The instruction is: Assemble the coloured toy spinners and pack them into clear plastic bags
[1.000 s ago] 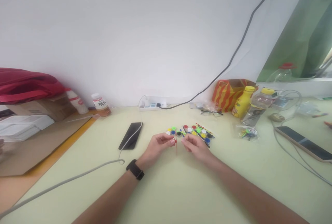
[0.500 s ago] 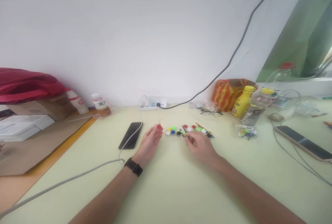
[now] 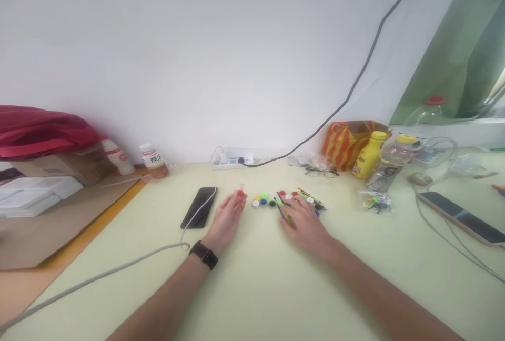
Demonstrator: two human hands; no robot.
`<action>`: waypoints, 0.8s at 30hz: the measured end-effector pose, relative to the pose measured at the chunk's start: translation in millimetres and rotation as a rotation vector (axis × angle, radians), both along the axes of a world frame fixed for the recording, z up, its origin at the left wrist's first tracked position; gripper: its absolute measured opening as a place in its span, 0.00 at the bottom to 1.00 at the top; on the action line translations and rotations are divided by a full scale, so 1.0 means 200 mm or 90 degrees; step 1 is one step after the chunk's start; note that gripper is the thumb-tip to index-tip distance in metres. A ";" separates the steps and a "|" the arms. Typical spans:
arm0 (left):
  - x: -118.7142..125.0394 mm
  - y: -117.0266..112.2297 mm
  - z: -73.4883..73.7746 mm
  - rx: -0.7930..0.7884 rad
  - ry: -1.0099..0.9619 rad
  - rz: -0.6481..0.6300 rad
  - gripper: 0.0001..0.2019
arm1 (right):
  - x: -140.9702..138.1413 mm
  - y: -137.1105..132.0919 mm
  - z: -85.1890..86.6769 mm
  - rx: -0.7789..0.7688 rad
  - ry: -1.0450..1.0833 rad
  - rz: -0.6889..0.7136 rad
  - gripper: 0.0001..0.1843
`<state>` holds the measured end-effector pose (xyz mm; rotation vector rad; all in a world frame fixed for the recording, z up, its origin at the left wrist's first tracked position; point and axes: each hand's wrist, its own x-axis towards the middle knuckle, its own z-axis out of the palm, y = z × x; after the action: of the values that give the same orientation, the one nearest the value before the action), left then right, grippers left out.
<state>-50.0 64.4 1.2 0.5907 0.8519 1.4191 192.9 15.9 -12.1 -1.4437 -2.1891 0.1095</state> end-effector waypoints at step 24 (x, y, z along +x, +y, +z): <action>0.00 0.00 -0.01 -0.003 0.019 -0.007 0.05 | -0.02 -0.02 0.03 0.004 0.137 0.022 0.13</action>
<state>-50.4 64.4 -0.5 0.6142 0.8736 1.4006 187.9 12.8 -6.9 -1.3260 -2.0377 0.2572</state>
